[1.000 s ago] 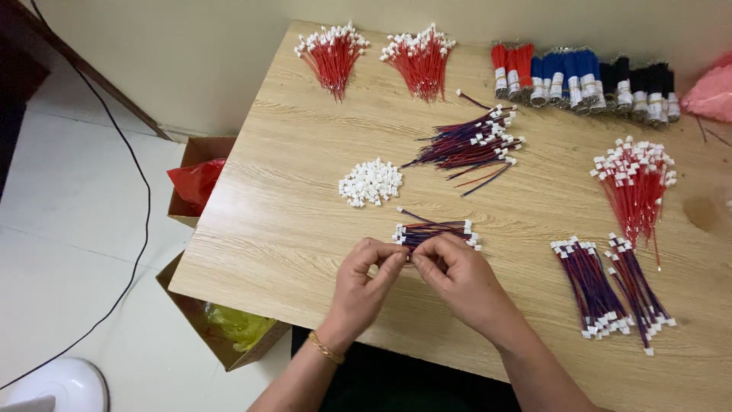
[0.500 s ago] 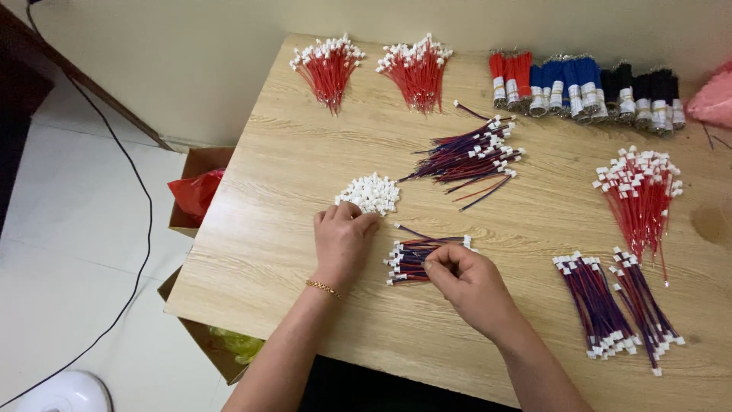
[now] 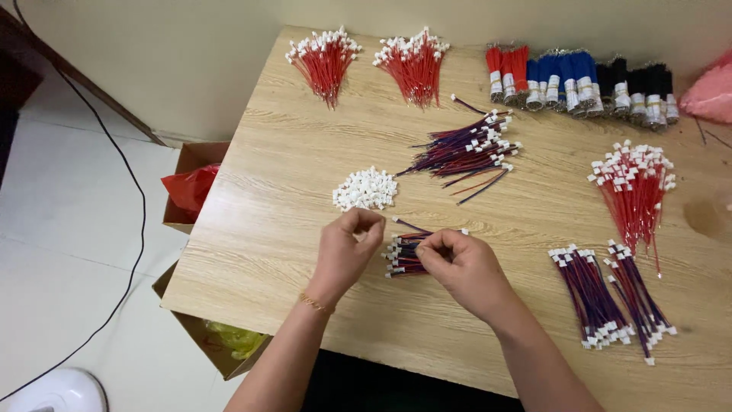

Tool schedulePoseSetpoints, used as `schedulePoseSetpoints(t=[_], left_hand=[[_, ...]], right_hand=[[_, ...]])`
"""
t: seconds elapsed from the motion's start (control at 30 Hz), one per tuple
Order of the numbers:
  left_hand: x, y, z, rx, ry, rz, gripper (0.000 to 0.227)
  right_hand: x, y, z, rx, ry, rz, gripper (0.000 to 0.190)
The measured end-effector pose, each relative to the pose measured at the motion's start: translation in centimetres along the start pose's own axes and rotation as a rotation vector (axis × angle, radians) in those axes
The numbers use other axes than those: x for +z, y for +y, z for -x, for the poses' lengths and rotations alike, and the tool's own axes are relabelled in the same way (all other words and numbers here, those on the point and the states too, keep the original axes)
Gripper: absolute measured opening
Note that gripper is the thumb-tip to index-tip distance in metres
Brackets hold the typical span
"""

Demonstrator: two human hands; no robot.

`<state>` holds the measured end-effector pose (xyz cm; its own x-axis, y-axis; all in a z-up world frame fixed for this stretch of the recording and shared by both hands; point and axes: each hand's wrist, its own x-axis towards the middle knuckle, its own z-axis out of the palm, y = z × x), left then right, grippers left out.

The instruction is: The person repeatedly picks small white plastic connectors from a pile and slides them onto the ends of dark-colored wires, then places the assembled units on the table. The process is continuous and repetitive throughout the clip.

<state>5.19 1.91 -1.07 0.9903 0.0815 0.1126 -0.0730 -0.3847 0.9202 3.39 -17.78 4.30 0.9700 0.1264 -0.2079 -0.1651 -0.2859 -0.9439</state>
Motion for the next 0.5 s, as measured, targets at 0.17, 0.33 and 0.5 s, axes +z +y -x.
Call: schedulePoseSetpoints(t=[0.17,0.33,0.5], left_hand=[[0.0,1.5,2.5,-0.207,-0.067,0.572,0.014],[0.8,1.6,4.1,-0.274,-0.127,0.777,0.019],[1.1,3.4,4.9,-0.267,-0.158,0.810,0.020]], right_hand=[[0.0,-1.8,1.0,-0.009,-0.022,0.037,0.012],[-0.1,-2.5,2.0,-0.029,-0.044,0.054,0.012],[-0.5,-3.2,2.6,-0.018,-0.033,0.085,0.010]])
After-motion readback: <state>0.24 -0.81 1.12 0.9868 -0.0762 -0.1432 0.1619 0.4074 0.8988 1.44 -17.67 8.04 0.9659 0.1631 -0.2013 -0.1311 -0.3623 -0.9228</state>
